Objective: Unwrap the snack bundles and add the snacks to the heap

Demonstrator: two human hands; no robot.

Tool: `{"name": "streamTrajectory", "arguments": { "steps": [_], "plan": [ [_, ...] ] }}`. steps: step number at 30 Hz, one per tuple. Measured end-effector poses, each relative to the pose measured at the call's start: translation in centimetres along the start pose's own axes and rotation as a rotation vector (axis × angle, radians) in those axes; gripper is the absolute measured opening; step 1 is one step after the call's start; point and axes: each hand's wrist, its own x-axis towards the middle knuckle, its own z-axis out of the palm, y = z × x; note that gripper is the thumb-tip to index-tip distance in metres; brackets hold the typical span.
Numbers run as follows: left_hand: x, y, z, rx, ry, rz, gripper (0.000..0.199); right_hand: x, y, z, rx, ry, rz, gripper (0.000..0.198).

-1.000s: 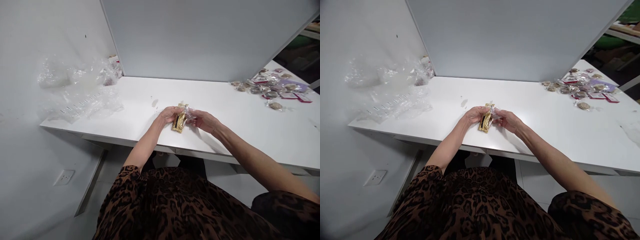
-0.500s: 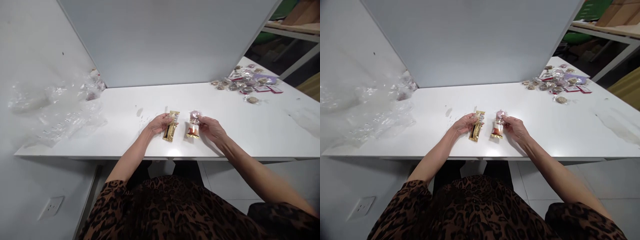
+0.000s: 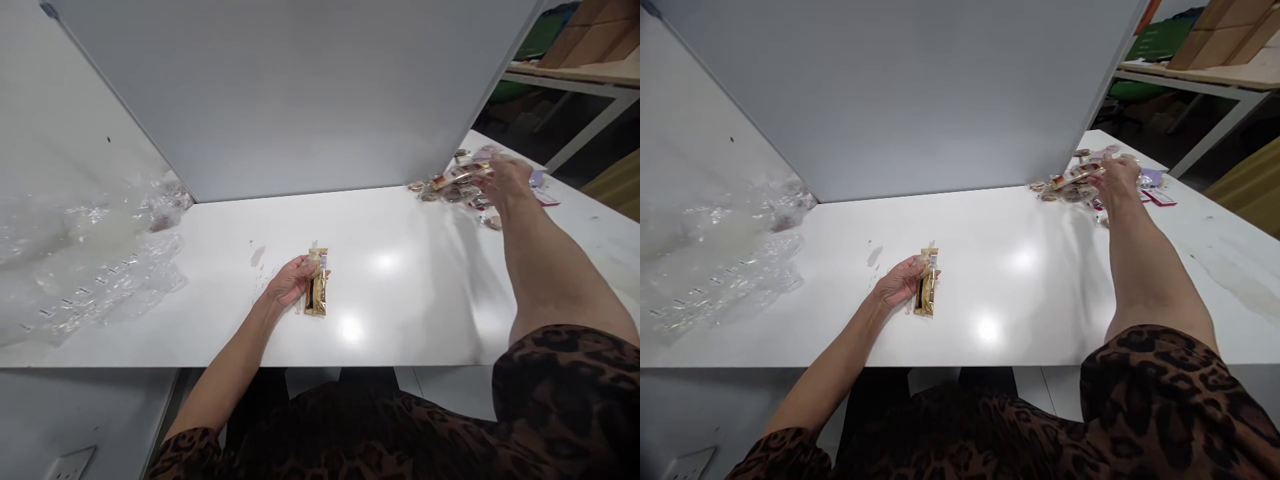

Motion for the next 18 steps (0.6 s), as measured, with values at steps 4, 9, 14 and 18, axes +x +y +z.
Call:
{"name": "streamTrajectory", "arguments": {
  "steps": [4, 9, 14, 18],
  "plan": [
    [0.2, -0.2, 0.0, -0.053, -0.032, 0.04, 0.038, -6.0, 0.7, 1.7, 0.09, -0.141, 0.036, 0.024],
    [0.1, -1.1, 1.7, -0.045, -0.131, 0.105, 0.037, -22.7, 2.4, 3.8, 0.118, -0.72, 0.156, 0.029],
    [-0.4, -3.5, 4.5, -0.003, -0.178, 0.25, 0.049, -34.9, 3.4, 5.1, 0.297, -1.001, 0.251, 0.055],
    [-0.8, -5.5, 6.7, 0.126, -0.088, 0.301, 0.05, -37.3, 3.9, 4.4, 0.394, -0.863, 0.263, 0.053]
  ]
}}
